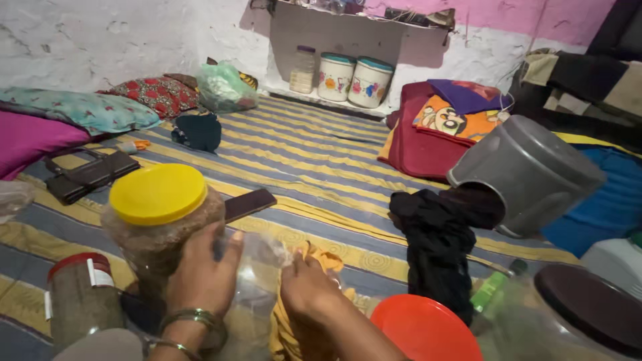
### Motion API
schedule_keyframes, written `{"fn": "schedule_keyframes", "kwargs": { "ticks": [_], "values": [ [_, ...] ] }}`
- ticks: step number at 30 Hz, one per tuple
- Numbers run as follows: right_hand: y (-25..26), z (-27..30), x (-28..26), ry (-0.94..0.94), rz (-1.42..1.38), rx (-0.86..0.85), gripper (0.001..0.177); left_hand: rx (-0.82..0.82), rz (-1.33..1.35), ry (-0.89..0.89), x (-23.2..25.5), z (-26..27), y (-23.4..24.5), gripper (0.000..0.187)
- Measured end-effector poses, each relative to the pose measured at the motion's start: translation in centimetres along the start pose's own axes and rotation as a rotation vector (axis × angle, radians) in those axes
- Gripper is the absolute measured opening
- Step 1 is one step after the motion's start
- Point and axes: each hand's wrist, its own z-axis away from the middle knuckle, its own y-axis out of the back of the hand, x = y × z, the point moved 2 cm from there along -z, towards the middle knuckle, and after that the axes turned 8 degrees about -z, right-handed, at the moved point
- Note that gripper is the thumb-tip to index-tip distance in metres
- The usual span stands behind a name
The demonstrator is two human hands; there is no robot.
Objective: The person sits on a striped mat and wipes several plastic storage containers with a yellow cloth. They handle each container one at a time, wiping the sides and lids before placing them back on the mat.
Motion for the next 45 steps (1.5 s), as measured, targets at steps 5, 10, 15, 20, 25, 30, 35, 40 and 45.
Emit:
{"fn": "schedule_keyframes", "kwargs": {
  "ticks": [5,10,15,20,25,30,35,40,45],
  "values": [
    [-0.9,1.6,0.2,0.06,0.442,-0.196,0.052,-0.042,-0.134,0.512,-1.5,0.9,0.5,0.096],
    [1.3,4.5,-0.9,0.106,0.332,-0.02,0.038,-0.143,0.19,0.447,-2.1,0.2,2.0,0.111],
    [6.2,5.6,-3.0,0.516,-0.212,0.583,0.041,-0.026,-0.024,-0.258,1.6,1.3,1.5,0.1],
    [7.5,5.1,-4.6,0.532,-0.143,0.39,0.038,-0.17,-0.075,-0.385,4.2,2.1,2.0,0.089],
    [7.4,3.1,-1.8,0.121,-0.213,0.084,0.046,-0.135,-0.092,-0.448,4.0,3.0,3.5,0.093],
    [6.9,2.2,1.6,-0.046,-0.193,-0.009,0.043,-0.25,-0.05,-0.326,3.1,2.9,3.5,0.092],
    [6.5,3.4,1.2,0.053,-0.076,0.197,0.043,-0.097,-0.067,-0.458,2.4,3.1,2.7,0.088],
    [7.4,6.9,-1.5,0.333,-0.091,0.472,0.036,-0.2,-0.285,-0.252,4.1,3.6,1.7,0.097],
    [9.5,10.9,-2.9,0.545,-0.148,0.608,0.03,-0.409,-0.505,-0.21,7.7,5.5,1.1,0.095]
  ]
}}
